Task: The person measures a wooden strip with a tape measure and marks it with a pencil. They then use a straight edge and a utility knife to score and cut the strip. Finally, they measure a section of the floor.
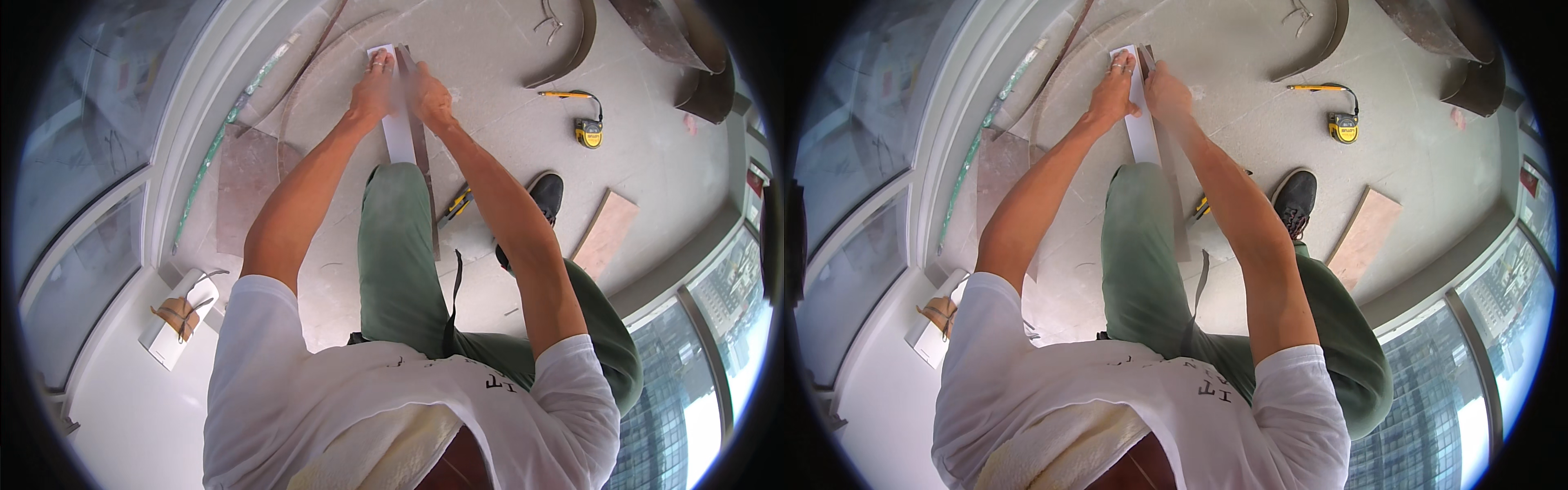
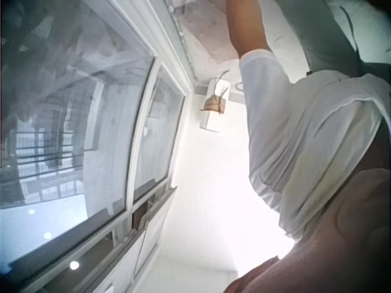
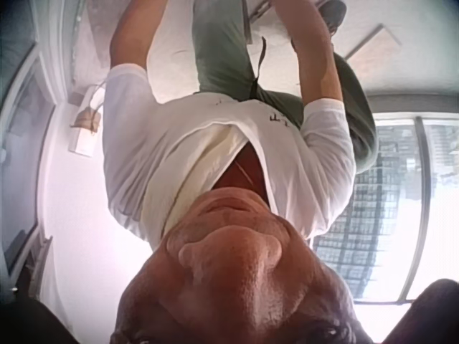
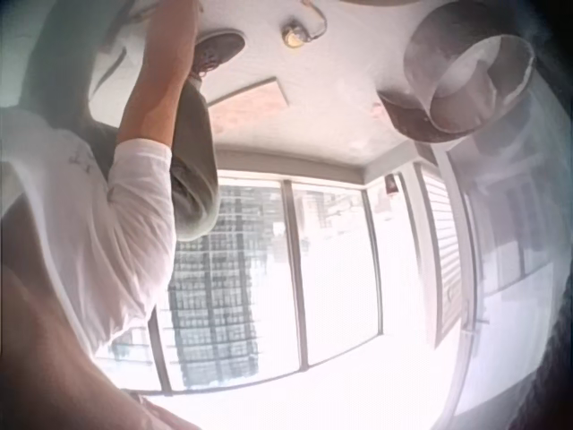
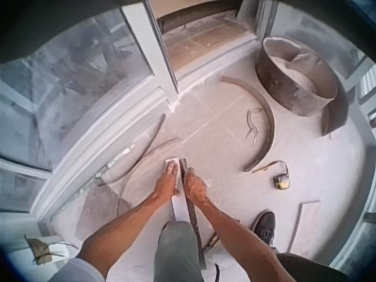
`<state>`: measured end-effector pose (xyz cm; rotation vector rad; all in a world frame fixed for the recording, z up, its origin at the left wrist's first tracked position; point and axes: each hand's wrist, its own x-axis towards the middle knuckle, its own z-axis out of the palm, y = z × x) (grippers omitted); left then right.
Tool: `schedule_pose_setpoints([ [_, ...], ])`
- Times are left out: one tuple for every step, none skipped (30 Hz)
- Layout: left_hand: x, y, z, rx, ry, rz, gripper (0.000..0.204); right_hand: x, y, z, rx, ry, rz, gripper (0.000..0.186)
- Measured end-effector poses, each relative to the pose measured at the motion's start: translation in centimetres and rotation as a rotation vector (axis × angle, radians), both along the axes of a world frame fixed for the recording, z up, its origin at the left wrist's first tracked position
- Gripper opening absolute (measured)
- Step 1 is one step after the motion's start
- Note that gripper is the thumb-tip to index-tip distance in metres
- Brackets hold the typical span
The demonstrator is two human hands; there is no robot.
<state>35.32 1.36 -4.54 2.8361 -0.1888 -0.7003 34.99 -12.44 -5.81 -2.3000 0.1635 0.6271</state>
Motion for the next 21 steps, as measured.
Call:
schedule_pose_setpoints([
  [-0.1,0.3,-0.4,0.003,-0.016,0.001,0.123,0.3,0.5,0.0,-0.005,0.028,0.002,0.026],
  [0.0,0.4,-0.7,0.004,-0.035,-0.002,0.122,0.6,0.8,-0.7,-0.022,0.034,0.012,0.026],
  [0.1,0.0,-0.5,0.003,-0.022,0.003,0.122,0.8,0.8,-1.6,-0.046,0.04,0.017,0.027],
  [0.2,-0.6,-0.3,0.001,-0.009,0.008,0.122,1.0,0.6,-2.5,-0.071,0.046,0.023,0.027],
  [0.1,-0.7,0.1,0.011,0.007,0.023,0.121,0.9,0.8,-2.2,-0.052,0.041,0.033,0.026],
  [0.1,-0.8,0.4,0.014,0.017,0.027,0.121,0.8,0.7,-1.8,-0.035,0.036,0.043,0.026],
  [0.1,-0.9,0.7,0.017,0.028,0.03,0.12,0.7,0.8,-1.5,-0.017,0.031,0.053,0.026],
  [0.1,-1.0,0.8,0.015,0.035,0.031,0.119,0.8,0.9,-1.5,-0.023,0.044,0.041,0.025],
  [0.1,-0.9,0.6,0.007,0.01,0.027,0.119,0.8,1.1,-1.6,-0.03,0.057,0.028,0.025],
  [0.1,-0.9,0.4,-0.002,-0.016,0.023,0.118,0.8,1.2,-1.6,-0.037,0.071,0.015,0.024],
  [0.0,-0.7,0.1,-0.008,-0.04,0.022,0.117,0.8,1.4,-1.5,-0.029,0.06,0.014,0.025],
  [-0.1,-0.5,-0.3,-0.016,-0.06,0.008,0.117,0.8,1.6,-1.5,-0.021,0.051,0.012,0.025],
  [-0.2,-0.2,-0.6,-0.024,-0.08,-0.006,0.116,0.8,1.7,-1.4,-0.013,0.041,0.01,0.025],
  [-0.2,-0.2,-0.8,-0.035,-0.099,-0.021,0.116,0.8,1.8,-1.3,-0.02,0.054,0.0,0.025],
  [-0.2,-0.2,-0.9,-0.023,-0.091,-0.014,0.115,0.8,1.9,-1.2,-0.028,0.068,-0.011,0.026],
  [-0.1,-0.1,-1.1,-0.012,-0.083,-0.007,0.115,0.9,2.0,-1.1,-0.036,0.082,-0.023,0.027],
  [-0.1,-0.1,-1.4,0.0,-0.072,0.0,0.114,0.9,2.1,-0.9,-0.031,0.085,-0.012,0.03],
  [-0.1,0.1,-1.7,-0.01,-0.1,-0.016,0.096,1.0,2.3,-0.7,-0.025,0.087,-0.003,0.033],
  [0.1,0.6,-1.9,-0.02,-0.127,-0.032,0.079,1.0,2.3,-0.4,-0.019,0.09,0.006,0.037],
  [0.0,0.7,-1.9,-0.035,-0.145,-0.043,0.073,0.9,2.1,-0.5,-0.018,0.073,0.018,0.04],
  [-0.2,0.6,-1.8,-0.049,-0.158,-0.054,0.067,0.8,2.0,-0.6,-0.018,0.056,0.028,0.044],
])
